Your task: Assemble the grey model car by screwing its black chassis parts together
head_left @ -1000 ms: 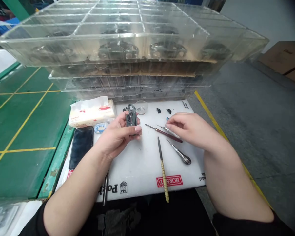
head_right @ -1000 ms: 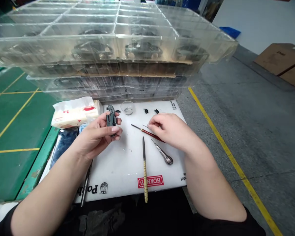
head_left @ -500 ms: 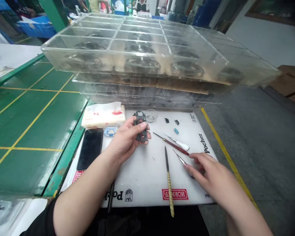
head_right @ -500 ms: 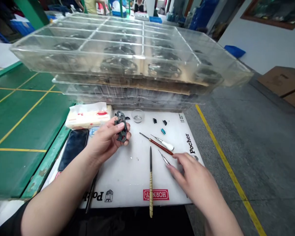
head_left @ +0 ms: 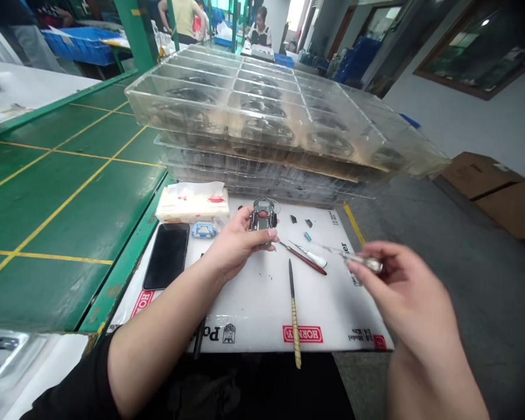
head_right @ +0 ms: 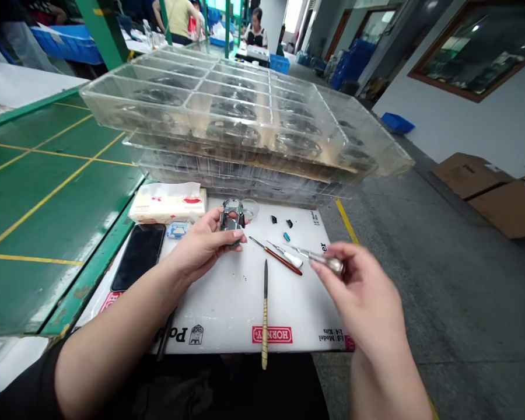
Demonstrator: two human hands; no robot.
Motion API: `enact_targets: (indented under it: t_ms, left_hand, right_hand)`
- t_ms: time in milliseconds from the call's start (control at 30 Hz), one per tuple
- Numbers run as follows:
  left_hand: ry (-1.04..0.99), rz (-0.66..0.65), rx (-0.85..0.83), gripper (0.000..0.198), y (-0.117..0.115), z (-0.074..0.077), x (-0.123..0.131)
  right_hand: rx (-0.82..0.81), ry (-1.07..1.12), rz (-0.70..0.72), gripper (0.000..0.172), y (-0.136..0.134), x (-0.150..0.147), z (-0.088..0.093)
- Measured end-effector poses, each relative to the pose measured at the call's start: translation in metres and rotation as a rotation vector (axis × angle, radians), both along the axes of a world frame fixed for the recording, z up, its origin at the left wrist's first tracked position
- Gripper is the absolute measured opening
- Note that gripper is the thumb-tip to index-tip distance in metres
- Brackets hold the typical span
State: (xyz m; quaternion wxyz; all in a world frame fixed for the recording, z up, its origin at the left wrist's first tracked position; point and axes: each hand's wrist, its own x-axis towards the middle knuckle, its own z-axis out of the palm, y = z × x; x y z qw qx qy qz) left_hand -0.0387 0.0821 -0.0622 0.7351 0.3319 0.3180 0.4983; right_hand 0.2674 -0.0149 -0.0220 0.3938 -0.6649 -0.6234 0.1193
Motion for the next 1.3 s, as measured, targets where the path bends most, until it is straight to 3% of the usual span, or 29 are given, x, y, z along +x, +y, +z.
enact_targets:
  t_ms: [67, 133, 200, 300, 400, 500, 733, 967, 1300]
  left_hand:
    - [-0.013, -0.014, -0.031, 0.049, 0.0, -0.001, 0.0]
    - [-0.015, -0.044, -0.053, 0.044, -0.001, -0.001, 0.001]
    - [-0.001, -0.085, -0.076, 0.045, -0.002, -0.002, 0.001]
    - [0.011, -0.138, -0.148, 0.04, -0.002, -0.003, 0.002]
    - [-0.031, -0.158, -0.231, 0.026, 0.0, -0.005, 0.001]
    - [-0.076, -0.169, -0.297, 0.018, 0.002, -0.007, -0.001]
    - [0.051, -0.225, -0.272, 0.055, -0.001, -0.012, -0.003]
    - [0.16, -0.217, -0.234, 0.053, -0.001, -0.01, 0.001]
    - [0.159, -0.242, -0.217, 0.058, -0.002, -0.01, 0.001]
  right_hand:
    - [0.238, 0.265, -0.004, 0.045, 0.026, -0.02, 0.02]
    - [0.409, 0.424, 0.088, 0.039, 0.054, -0.042, 0.031]
    - [0.462, 0.521, 0.229, 0.034, 0.079, -0.061, 0.03]
    - [0.514, 0.553, 0.335, 0.03, 0.1, -0.077, 0.009]
    - [0.497, 0.535, 0.327, 0.042, 0.102, -0.08, -0.014]
    - [0.486, 0.478, 0.284, 0.045, 0.097, -0.077, -0.024]
    - [0.498, 0.354, 0.223, 0.041, 0.097, -0.083, -0.029]
    - [0.392, 0.293, 0.352, 0.049, 0.093, -0.088, -0.038]
    - [0.412, 0.374, 0.453, 0.038, 0.096, -0.087, -0.042]
